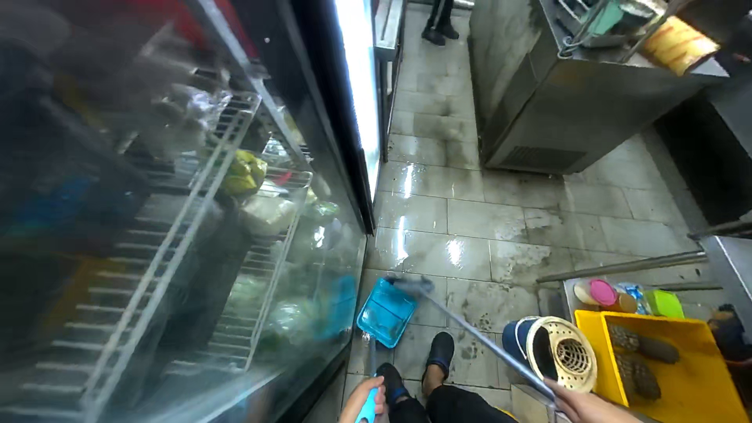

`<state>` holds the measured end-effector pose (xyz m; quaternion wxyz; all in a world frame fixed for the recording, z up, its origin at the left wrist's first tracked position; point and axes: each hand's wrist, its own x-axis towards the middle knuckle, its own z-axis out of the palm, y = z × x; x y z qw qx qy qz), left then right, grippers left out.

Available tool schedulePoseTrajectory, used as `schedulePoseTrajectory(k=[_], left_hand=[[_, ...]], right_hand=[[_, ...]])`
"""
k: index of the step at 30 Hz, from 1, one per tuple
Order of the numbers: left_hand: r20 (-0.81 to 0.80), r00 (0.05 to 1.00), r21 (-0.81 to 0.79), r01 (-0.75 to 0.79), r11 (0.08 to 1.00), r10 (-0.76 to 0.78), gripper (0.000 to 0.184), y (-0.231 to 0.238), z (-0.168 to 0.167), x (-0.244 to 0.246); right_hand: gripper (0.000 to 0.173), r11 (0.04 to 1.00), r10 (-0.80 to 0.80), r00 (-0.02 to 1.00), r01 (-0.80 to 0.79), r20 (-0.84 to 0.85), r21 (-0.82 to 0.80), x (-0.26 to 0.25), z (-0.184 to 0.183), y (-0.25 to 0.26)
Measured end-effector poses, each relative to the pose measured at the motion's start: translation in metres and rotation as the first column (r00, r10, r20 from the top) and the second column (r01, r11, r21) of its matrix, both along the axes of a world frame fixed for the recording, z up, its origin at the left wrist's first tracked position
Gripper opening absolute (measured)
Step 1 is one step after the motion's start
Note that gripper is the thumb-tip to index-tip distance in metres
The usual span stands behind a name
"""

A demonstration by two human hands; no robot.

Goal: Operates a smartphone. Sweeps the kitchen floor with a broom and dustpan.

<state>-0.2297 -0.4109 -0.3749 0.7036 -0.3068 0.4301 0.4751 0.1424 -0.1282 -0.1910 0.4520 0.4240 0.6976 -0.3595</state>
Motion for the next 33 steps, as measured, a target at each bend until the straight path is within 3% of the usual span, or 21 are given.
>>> schedulePoseTrajectory(k=[3,5,7,10,13,16,22,24,26,31,33], left_hand=[[0.035,0.996,-0.009,-0.076,0.997,0.077,0.03,-0.031,-0.001,-0.018],[0.043,0.988,-0.042,-0.148,0.988,0.15,0.028,-0.033,-0.004,-0.026],[0.039,0.985,-0.059,-0.166,0.984,0.168,0.025,-0.024,-0.003,-0.034],[-0.006,0.986,-0.074,-0.166,0.983,0.166,0.021,-0.003,0.002,-0.048],[-0.063,0.985,-0.114,-0.168,0.979,0.162,0.01,0.013,0.003,-0.052],[-0.066,0.985,-0.124,-0.17,0.978,0.162,0.007,0.02,0.002,-0.047],[-0.035,0.968,-0.095,-0.251,0.963,0.249,0.016,-0.011,0.013,-0.021],[0.004,0.938,-0.087,-0.345,0.935,0.347,0.02,-0.029,0.017,-0.004],[0.035,0.903,-0.088,-0.424,0.901,0.429,0.025,-0.046,0.014,0.015],[0.044,0.89,-0.054,-0.452,0.89,0.455,0.03,-0.052,0.006,0.03],[0.045,0.886,-0.059,-0.458,0.887,0.461,0.026,-0.044,0.006,0.024]], right_hand=[[0.053,0.983,0.007,0.992,0.016,-0.125,0.183,-0.04,-0.073,0.047],[0.052,0.908,0.149,0.905,0.034,-0.398,0.417,-0.062,-0.149,0.073],[0.053,0.974,-0.016,0.995,0.038,-0.097,0.225,-0.128,-0.153,0.095],[0.051,0.99,0.029,0.997,-0.039,0.076,0.135,-0.154,-0.155,0.072],[0.052,0.976,0.215,0.97,-0.21,0.113,-0.055,-0.127,-0.09,0.009],[0.058,0.925,0.357,0.93,-0.34,0.083,-0.168,-0.088,-0.05,-0.028],[0.054,0.92,0.376,0.926,-0.368,0.043,-0.139,-0.073,0.011,0.006],[0.051,0.94,0.339,0.941,-0.339,0.004,-0.027,-0.085,0.0,0.029],[0.043,0.945,0.32,0.944,-0.311,-0.085,0.101,-0.116,-0.035,0.049],[0.045,0.973,0.207,0.974,-0.195,-0.095,0.121,-0.248,-0.123,0.059],[0.051,0.962,0.255,0.965,-0.247,-0.066,0.116,-0.268,-0.155,0.053]])
